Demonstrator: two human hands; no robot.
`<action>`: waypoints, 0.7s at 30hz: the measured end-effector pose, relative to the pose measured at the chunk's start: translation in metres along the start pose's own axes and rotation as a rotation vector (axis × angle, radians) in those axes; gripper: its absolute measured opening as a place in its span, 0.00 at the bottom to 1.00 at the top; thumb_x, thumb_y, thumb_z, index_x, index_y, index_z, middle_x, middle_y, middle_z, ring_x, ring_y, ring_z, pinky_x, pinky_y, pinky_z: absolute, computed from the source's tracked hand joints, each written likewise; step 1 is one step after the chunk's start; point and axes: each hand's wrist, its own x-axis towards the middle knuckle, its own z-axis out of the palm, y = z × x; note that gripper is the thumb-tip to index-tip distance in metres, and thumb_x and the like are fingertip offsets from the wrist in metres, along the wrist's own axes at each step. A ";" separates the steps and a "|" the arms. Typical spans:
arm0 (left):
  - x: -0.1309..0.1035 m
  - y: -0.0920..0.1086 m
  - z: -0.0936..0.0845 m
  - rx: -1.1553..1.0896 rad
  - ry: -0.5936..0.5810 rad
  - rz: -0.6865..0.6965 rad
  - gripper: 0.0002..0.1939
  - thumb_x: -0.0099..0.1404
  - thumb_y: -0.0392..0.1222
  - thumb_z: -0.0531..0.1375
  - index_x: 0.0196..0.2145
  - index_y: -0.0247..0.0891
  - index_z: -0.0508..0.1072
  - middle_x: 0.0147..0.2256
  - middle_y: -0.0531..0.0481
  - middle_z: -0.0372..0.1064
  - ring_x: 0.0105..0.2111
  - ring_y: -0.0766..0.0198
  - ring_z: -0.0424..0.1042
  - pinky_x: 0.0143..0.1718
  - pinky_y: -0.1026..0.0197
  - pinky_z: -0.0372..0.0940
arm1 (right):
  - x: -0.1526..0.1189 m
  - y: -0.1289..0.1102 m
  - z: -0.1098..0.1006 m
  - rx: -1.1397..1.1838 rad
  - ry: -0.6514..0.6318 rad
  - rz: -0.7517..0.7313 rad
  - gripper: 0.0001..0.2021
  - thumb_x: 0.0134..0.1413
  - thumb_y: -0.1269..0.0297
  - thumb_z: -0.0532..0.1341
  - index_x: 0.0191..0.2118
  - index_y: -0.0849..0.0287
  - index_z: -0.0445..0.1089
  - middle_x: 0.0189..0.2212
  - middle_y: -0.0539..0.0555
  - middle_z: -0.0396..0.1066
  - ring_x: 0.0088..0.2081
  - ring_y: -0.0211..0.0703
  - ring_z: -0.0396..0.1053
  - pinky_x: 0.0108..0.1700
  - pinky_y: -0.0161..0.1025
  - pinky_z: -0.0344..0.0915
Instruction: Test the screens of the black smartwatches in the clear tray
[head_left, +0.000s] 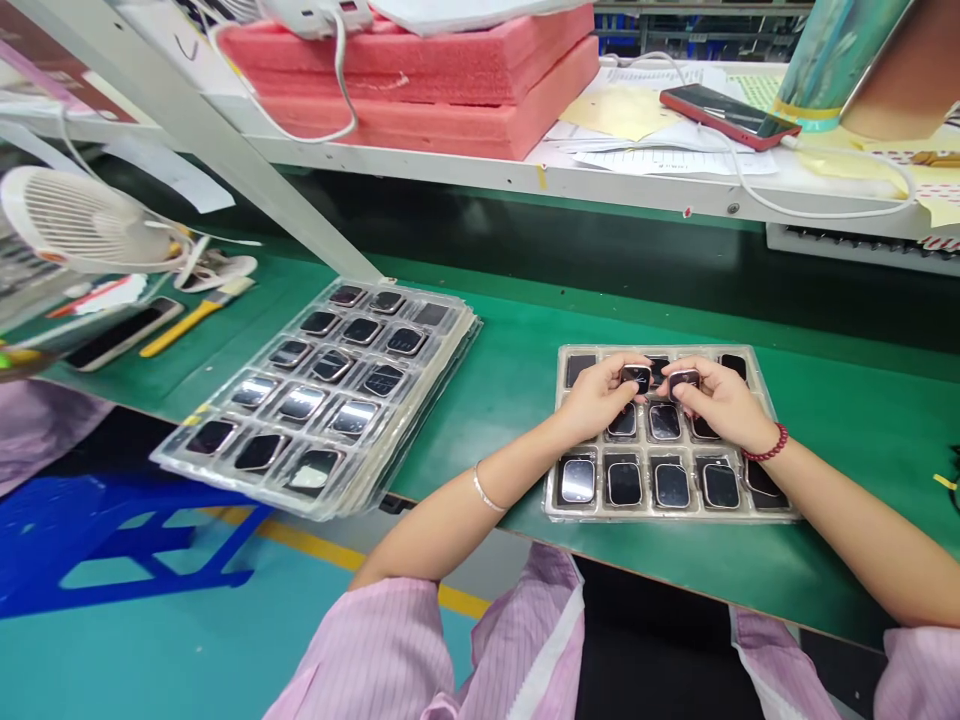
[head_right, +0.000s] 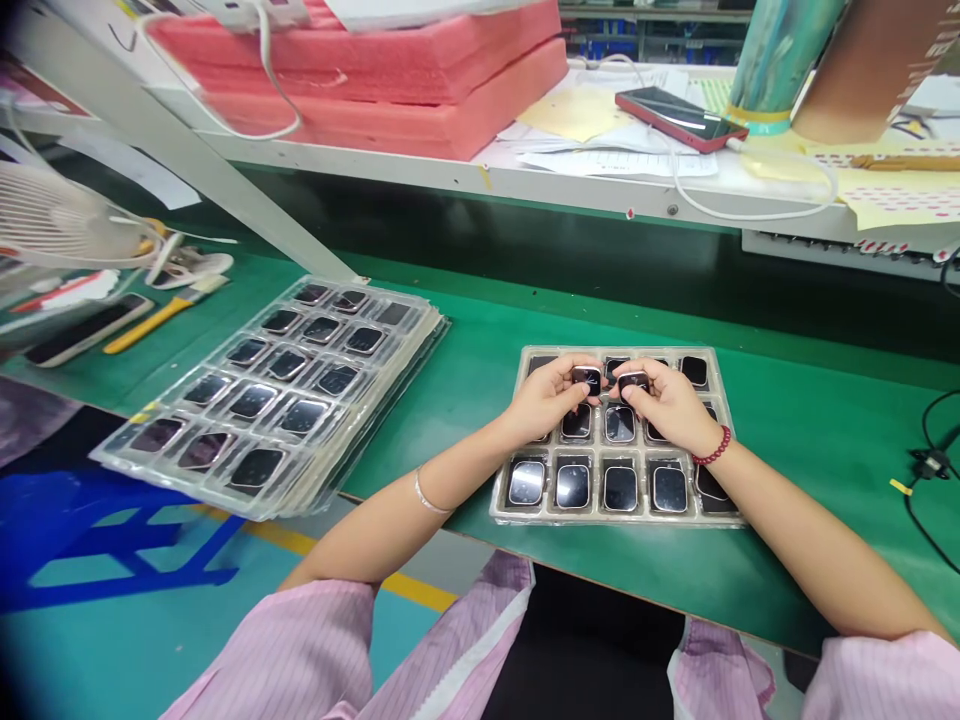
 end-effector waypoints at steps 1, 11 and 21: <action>0.000 -0.001 0.000 0.019 0.014 0.026 0.18 0.61 0.38 0.63 0.49 0.36 0.72 0.47 0.43 0.75 0.39 0.62 0.78 0.37 0.63 0.72 | 0.000 -0.001 0.001 -0.015 -0.009 -0.031 0.15 0.56 0.59 0.68 0.48 0.57 0.72 0.39 0.56 0.79 0.31 0.41 0.74 0.34 0.40 0.73; -0.001 -0.001 -0.002 0.108 0.025 -0.014 0.19 0.62 0.31 0.54 0.51 0.37 0.71 0.40 0.47 0.76 0.34 0.65 0.76 0.33 0.65 0.69 | -0.002 -0.002 -0.001 -0.059 -0.032 -0.015 0.11 0.56 0.66 0.64 0.46 0.58 0.73 0.37 0.55 0.79 0.34 0.44 0.76 0.35 0.41 0.74; 0.000 0.001 -0.001 0.057 0.070 0.028 0.18 0.58 0.35 0.64 0.47 0.36 0.72 0.42 0.46 0.75 0.39 0.63 0.75 0.39 0.63 0.71 | -0.001 -0.001 0.001 0.023 -0.129 0.026 0.21 0.53 0.70 0.62 0.54 0.56 0.72 0.45 0.58 0.77 0.32 0.40 0.76 0.33 0.39 0.76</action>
